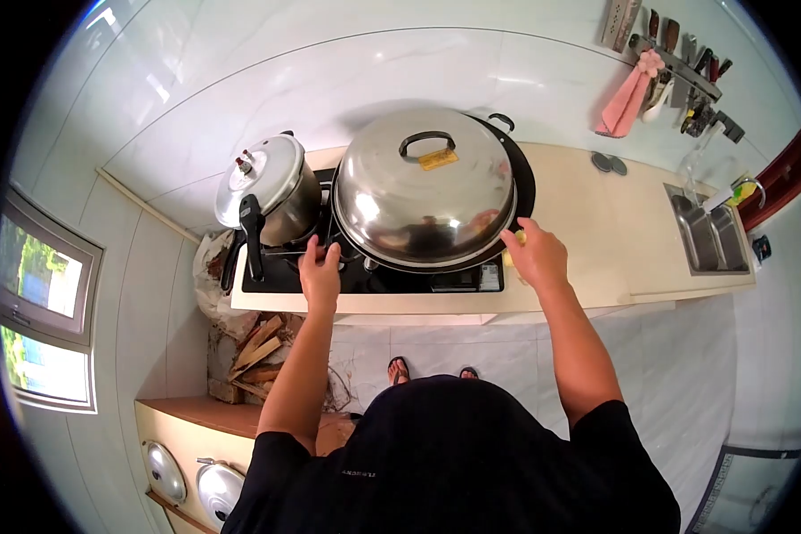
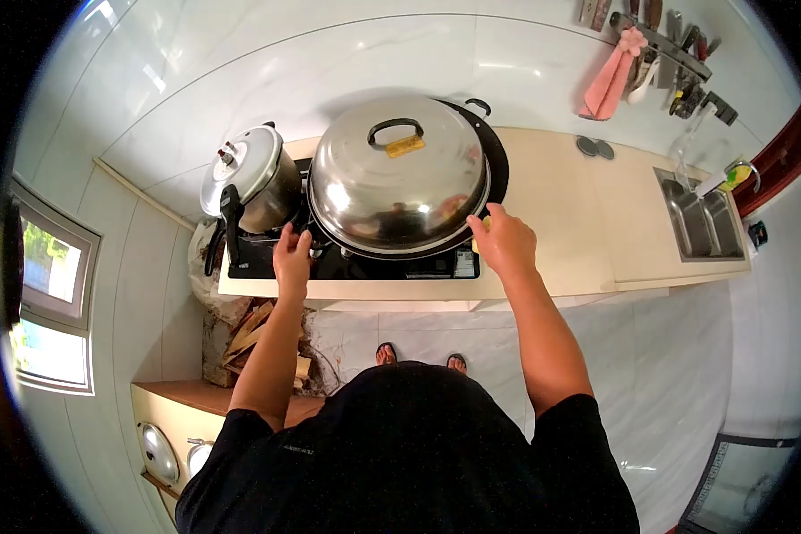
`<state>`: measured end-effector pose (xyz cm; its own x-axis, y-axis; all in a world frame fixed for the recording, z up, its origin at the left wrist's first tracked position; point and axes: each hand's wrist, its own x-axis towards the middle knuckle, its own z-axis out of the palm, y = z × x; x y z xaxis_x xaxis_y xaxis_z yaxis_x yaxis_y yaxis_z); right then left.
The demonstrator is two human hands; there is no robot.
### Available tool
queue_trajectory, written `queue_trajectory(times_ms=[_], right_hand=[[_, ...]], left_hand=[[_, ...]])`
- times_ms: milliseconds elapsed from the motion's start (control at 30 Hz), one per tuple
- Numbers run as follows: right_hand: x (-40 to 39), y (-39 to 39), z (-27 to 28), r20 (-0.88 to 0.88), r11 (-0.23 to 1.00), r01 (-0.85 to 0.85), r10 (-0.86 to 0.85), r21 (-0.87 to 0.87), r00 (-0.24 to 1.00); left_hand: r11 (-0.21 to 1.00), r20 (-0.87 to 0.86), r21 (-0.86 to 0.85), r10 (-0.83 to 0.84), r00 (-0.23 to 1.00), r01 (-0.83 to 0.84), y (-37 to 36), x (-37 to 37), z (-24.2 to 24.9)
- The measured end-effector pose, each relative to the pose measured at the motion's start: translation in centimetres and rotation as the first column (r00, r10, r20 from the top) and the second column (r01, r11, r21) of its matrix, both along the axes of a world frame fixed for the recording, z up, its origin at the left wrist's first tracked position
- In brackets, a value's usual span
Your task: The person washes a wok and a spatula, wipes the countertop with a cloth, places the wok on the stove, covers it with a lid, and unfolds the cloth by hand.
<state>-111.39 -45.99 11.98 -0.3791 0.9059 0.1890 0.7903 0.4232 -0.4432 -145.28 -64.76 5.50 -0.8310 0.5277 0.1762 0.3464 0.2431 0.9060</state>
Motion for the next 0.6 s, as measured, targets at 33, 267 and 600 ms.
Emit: queue_trajectory(times_ms=[33,267,600], right_hand=[[0.1,-0.2,-0.2,-0.011,1.000,-0.004,0.005,0.007,1.000],[0.1,-1.7,-0.9,0.020,0.999,0.023,-0.023,-0.022,1.000],[0.5,-1.1,0.4,0.063,0.973,0.089,-0.077,-0.215,0.995]], left_hand=[[0.994,-0.416,-0.099,0.002,0.909,-0.048,0.3,0.0,0.0],[0.829,-0.379,-0.504,-0.465,0.800,0.243,3.7,0.7,4.6],[0.892,-0.448,-0.419,-0.368,0.815,0.172,4.9,0.4,2.4]])
